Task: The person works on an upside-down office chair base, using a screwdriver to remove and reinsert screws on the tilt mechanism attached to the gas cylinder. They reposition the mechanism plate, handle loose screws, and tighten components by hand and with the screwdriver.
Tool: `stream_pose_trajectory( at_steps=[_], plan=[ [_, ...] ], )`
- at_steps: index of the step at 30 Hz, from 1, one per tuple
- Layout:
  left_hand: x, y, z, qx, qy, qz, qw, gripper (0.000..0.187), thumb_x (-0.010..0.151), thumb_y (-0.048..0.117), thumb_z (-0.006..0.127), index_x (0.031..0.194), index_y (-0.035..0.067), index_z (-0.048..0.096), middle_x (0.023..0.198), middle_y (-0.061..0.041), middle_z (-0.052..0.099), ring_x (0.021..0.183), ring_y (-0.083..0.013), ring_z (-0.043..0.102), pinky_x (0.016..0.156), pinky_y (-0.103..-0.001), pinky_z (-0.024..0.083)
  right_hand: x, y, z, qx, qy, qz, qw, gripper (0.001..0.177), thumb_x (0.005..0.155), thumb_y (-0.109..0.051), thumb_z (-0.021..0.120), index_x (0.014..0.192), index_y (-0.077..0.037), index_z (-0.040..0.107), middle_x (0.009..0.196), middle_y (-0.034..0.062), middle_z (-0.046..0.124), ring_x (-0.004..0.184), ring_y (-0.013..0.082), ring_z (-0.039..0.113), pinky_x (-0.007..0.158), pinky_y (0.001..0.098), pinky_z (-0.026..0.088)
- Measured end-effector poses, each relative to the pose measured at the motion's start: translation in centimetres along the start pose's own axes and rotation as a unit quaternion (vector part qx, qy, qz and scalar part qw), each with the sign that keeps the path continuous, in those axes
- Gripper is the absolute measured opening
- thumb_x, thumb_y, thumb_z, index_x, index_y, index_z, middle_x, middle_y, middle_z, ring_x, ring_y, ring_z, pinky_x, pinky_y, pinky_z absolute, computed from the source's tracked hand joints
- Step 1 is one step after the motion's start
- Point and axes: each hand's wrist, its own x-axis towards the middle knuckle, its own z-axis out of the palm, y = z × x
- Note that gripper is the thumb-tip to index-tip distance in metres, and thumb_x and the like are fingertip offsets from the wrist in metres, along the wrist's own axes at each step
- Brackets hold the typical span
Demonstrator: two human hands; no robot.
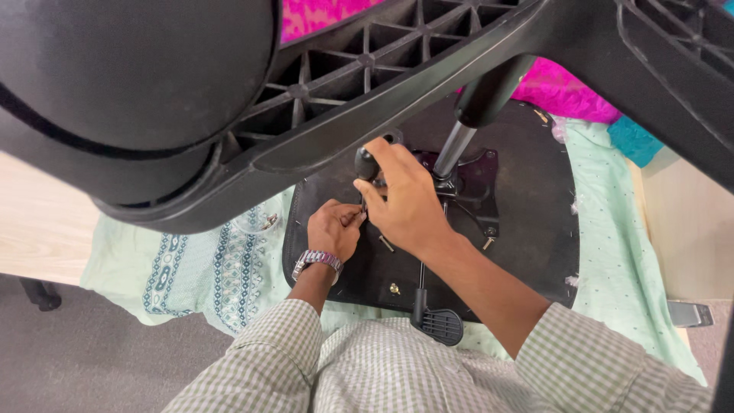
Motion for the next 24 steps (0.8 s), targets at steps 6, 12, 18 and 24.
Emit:
stream_pose_trajectory(
  at_steps=[6, 12, 18, 24],
  plan=[
    [0.1, -0.4, 0.2, 0.014, 0.019, 0.044, 0.999, 0.009, 0.080, 0.011, 0.079, 0.088, 0.012, 0.082, 0.079, -0.007, 0.070, 0.069, -0.0223, 0.071, 0.067, -0.035, 0.058, 0.7, -0.9, 1.1, -0.060, 0.039, 0.063, 0.995, 0.036, 0.091, -0.025, 0.081, 0.116, -0.005, 0.066, 0.105, 0.0123, 0.054, 0.073, 0.0185, 0.067, 0.062, 0.0322, 0.057],
    [0.0, 0.6, -0.5, -0.011, 0.013, 0.032, 0.999, 0.012, 0.079, 0.012, 0.081, 0.090, 0.010, 0.081, 0.080, -0.007, 0.071, 0.069, -0.0225, 0.071, 0.067, -0.035, 0.058, 1.3, -0.5, 1.1, -0.083, 0.071, 0.003, 0.994, 0.025, 0.092, -0.017, 0.080, 0.109, -0.002, 0.069, 0.099, 0.0085, 0.055, 0.076, 0.0198, 0.065, 0.066, 0.0326, 0.054],
    [-0.3, 1.5, -0.7, -0.010, 0.010, -0.006, 1.000, 0.014, 0.079, 0.012, 0.082, 0.092, 0.009, 0.082, 0.083, -0.008, 0.071, 0.070, -0.0222, 0.072, 0.068, -0.035, 0.058, 1.3, -0.7, 0.3, -0.039, 0.071, -0.020, 0.996, 0.030, 0.089, -0.011, 0.075, 0.116, 0.000, 0.066, 0.102, 0.0105, 0.063, 0.079, 0.0216, 0.070, 0.067, 0.0325, 0.057],
    [-0.1, 2.0, 0.0, -0.022, 0.007, -0.019, 1.000, 0.017, 0.077, 0.014, 0.084, 0.091, 0.006, 0.081, 0.083, -0.008, 0.073, 0.071, -0.0205, 0.073, 0.069, -0.033, 0.058, 2.5, -0.2, -2.3, -0.056, -0.046, 0.027, 0.997, 0.026, 0.092, -0.014, 0.073, 0.114, -0.001, 0.065, 0.093, 0.0142, 0.069, 0.078, 0.0302, 0.069, 0.069, 0.0394, 0.054]
  ],
)
